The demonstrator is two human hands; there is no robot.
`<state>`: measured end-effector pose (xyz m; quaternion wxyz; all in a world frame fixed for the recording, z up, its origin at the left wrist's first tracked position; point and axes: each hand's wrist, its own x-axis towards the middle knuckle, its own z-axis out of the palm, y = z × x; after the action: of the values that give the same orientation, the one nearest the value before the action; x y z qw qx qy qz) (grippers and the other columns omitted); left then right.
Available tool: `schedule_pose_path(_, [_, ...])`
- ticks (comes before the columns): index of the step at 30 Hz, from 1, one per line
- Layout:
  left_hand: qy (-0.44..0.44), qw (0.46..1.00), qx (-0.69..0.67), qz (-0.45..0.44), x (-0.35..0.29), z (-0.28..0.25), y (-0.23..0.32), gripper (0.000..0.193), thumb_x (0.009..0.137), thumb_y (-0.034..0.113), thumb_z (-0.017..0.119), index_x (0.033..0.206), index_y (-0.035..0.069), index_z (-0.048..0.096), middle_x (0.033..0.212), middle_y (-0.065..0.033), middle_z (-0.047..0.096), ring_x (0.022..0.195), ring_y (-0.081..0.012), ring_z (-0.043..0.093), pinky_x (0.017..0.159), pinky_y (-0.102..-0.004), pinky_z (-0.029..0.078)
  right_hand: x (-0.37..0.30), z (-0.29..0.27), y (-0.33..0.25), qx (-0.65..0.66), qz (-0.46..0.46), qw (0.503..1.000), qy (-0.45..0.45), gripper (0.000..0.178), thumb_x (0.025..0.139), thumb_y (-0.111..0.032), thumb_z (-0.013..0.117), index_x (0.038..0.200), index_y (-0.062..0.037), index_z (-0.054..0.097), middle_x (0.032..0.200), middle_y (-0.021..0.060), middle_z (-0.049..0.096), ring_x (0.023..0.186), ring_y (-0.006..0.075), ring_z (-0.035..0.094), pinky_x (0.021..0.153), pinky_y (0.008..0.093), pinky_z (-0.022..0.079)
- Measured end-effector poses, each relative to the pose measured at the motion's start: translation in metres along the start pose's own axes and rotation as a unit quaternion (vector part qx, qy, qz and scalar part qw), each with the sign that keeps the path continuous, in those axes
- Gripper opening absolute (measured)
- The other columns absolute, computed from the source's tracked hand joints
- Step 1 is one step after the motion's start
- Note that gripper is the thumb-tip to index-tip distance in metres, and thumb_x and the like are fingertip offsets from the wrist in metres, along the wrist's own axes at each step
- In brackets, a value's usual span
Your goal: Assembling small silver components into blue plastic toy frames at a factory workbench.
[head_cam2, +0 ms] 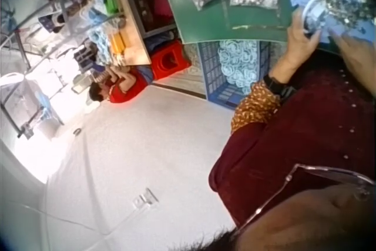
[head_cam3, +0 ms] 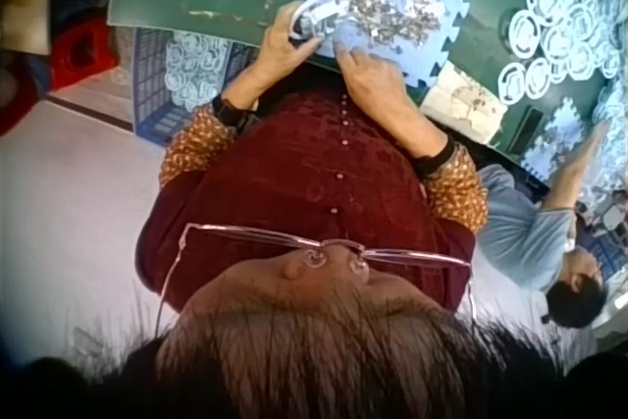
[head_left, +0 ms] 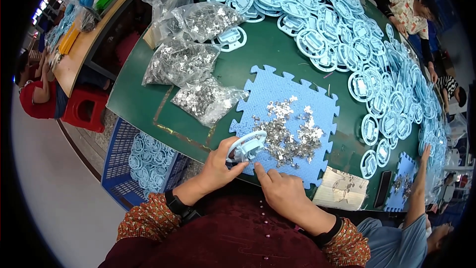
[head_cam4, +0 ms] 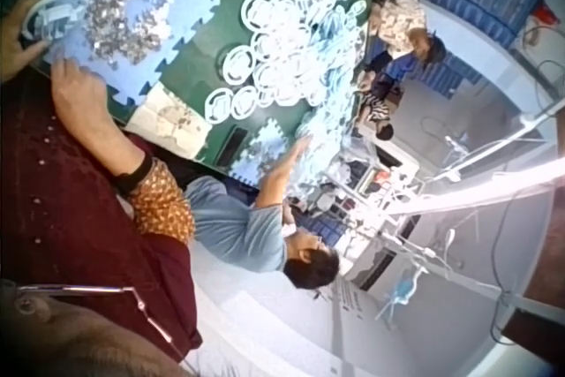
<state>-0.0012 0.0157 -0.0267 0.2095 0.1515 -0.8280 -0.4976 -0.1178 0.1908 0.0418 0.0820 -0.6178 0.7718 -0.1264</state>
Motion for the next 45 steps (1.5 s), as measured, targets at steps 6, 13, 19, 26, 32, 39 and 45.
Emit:
schedule_pose_path(6, [0.013,1.0,0.002,0.003,-0.002,0.003,-0.002,0.066,0.079,0.013,0.078,0.133,0.001,0.043,0.116,-0.0198,0.059,0.092,-0.032,0.068,0.074,-0.0376,0.055,0.004,-0.001,-0.002,-0.034,-0.017,0.999,-0.009,0.05,0.077,-0.007,0.062,0.127,-0.0005,0.059,0.07,0.0043,0.052,0.05,0.0161,0.055,0.042,0.0304,0.043])
schedule_pose_path(13, [0.02,0.997,0.066,0.03,-0.008,0.006,0.006,0.06,0.078,0.014,0.078,0.126,-0.001,0.044,0.106,-0.0193,0.062,0.086,-0.0348,0.068,0.071,-0.0394,0.055,-0.005,0.005,-0.007,-0.073,-0.031,0.997,-0.002,0.049,0.079,-0.009,0.059,0.128,0.0009,0.058,0.07,0.0041,0.054,0.05,0.0144,0.057,0.042,0.0287,0.045])
schedule_pose_path(19, [-0.008,0.995,0.075,-0.062,-0.009,-0.034,0.032,0.054,0.074,0.012,0.078,0.12,0.003,0.05,0.098,-0.0137,0.064,0.086,-0.0238,0.067,0.075,-0.0322,0.053,-0.025,0.021,0.023,0.016,0.026,0.998,0.048,0.042,0.081,-0.005,0.06,0.122,-0.0033,0.058,0.077,0.0089,0.06,0.062,0.0252,0.063,0.052,0.0373,0.05])
schedule_pose_path(26, [-0.063,0.85,0.509,-0.123,-0.022,-0.183,0.074,0.058,0.066,0.007,0.079,0.119,0.008,0.055,0.11,-0.0175,0.064,0.099,-0.0346,0.064,0.081,-0.041,0.051,-0.008,0.017,0.044,0.07,0.161,0.976,0.125,0.015,0.086,-0.016,0.069,0.096,-0.0095,0.059,0.084,0.009,0.058,0.064,0.0324,0.063,0.052,0.0413,0.051])
schedule_pose_path(32, [-0.018,0.969,0.246,0.028,0.024,-0.104,0.063,0.036,0.075,0.006,0.075,0.109,0.006,0.063,0.104,-0.0148,0.067,0.094,-0.0344,0.066,0.08,-0.0398,0.054,-0.002,0.03,0.058,0.05,0.148,0.98,0.128,0.017,0.082,-0.017,0.071,0.09,-0.0096,0.058,0.085,0.0085,0.056,0.061,0.0327,0.062,0.051,0.0421,0.051])
schedule_pose_path(39, [-0.003,0.988,0.111,0.108,0.048,0.009,-0.003,0.04,0.077,0.008,0.075,0.114,0.003,0.06,0.129,-0.0206,0.055,0.121,-0.0397,0.052,0.102,-0.045,0.042,-0.013,-0.004,0.129,0.129,0.222,0.933,0.251,0.023,0.084,-0.024,0.071,0.103,-0.0117,0.067,0.086,0.0089,0.065,0.069,0.0285,0.066,0.061,0.0396,0.053])
schedule_pose_path(45, [0.072,0.994,0.081,0.033,0.049,0.006,-0.013,0.039,0.078,0.013,0.074,0.111,0.002,0.059,0.127,-0.0197,0.053,0.118,-0.0415,0.049,0.103,-0.048,0.038,-0.012,-0.085,0.354,-0.06,0.329,0.828,0.449,0.017,0.09,-0.011,0.06,0.104,-0.0066,0.068,0.095,0.0159,0.06,0.08,0.0364,0.061,0.069,0.0446,0.049])
